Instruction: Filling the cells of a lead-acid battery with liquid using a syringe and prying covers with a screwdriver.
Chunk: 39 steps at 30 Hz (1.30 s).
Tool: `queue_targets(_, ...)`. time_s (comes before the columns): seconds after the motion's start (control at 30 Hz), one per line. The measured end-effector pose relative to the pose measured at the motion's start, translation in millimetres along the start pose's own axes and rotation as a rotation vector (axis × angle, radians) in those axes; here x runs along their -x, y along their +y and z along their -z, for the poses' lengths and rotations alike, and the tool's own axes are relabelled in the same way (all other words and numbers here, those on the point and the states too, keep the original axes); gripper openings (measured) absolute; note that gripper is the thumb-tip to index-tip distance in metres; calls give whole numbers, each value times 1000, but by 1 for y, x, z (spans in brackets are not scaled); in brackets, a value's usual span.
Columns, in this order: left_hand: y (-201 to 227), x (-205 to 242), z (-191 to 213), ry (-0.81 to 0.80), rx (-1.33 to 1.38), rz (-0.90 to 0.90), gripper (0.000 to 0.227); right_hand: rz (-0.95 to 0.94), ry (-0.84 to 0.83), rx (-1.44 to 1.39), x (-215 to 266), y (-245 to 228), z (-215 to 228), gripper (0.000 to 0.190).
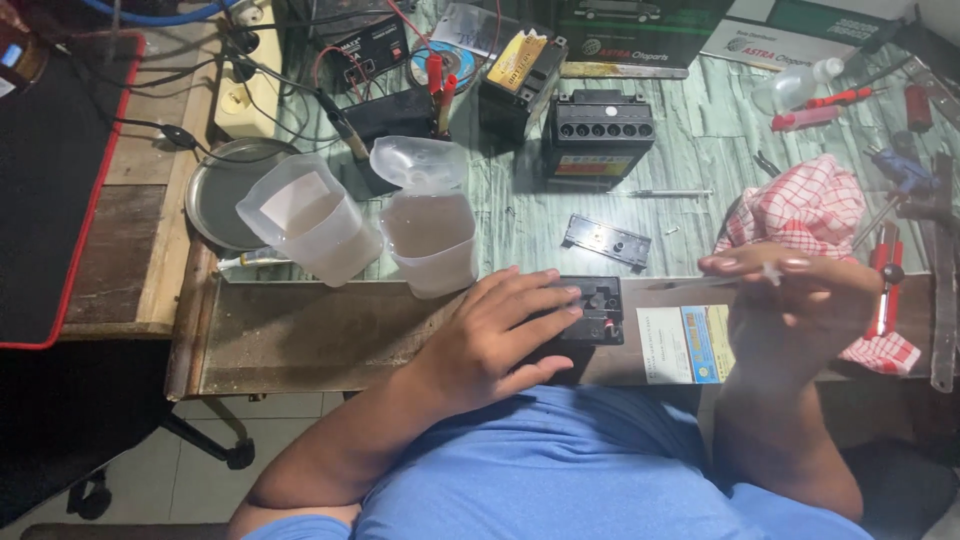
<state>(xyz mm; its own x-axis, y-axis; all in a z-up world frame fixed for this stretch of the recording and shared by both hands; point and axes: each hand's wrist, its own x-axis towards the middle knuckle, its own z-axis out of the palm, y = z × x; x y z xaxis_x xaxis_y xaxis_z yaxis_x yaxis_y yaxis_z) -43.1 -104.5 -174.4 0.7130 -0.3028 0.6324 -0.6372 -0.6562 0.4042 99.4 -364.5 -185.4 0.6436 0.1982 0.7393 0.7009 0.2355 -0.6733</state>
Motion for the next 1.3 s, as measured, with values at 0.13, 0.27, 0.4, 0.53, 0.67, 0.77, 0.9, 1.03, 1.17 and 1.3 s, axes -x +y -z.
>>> queue_targets(0.13, 15, 3, 30, 75, 236, -110, 15, -106, 52, 29, -8, -6, 13, 43)
queue_targets(0.27, 30, -15, 86, 73, 199, -212, 14, -16, -145, -15, -46, -11, 6, 25)
queue_targets(0.4, 36, -38, 131, 153, 73, -208, 22, 78, -328, 7, -81, -16, -18, 25)
queue_targets(0.53, 38, -67, 176, 110, 73, 91, 38, 33, -361, -148, -107, -30, -67, 33)
queue_targets(0.67, 10, -98, 199, -68, -24, 114, 28, -57, -436, -107, -133, -55, -109, 33)
queue_targets(0.77, -2, -117, 202, -279, -27, 313, 19, -28, -594, -49, -152, -61, -131, 24)
queue_targets(0.9, -15, -124, 190, -276, 98, 357, 43, -71, -660, -102, -160, -55, -144, 20)
queue_targets(1.03, -32, -118, 175, -241, 148, 321, 59, -116, -674, -186, -154, -42, -149, 18)
queue_targets(1.17, -30, -120, 173, -258, 150, 299, 56, -147, -670, -194, -150, -36, -149, 18)
queue_targets(1.3, -33, -119, 171, -266, 116, 275, 62, 13, -690, -97, -155, -33, -146, 11)
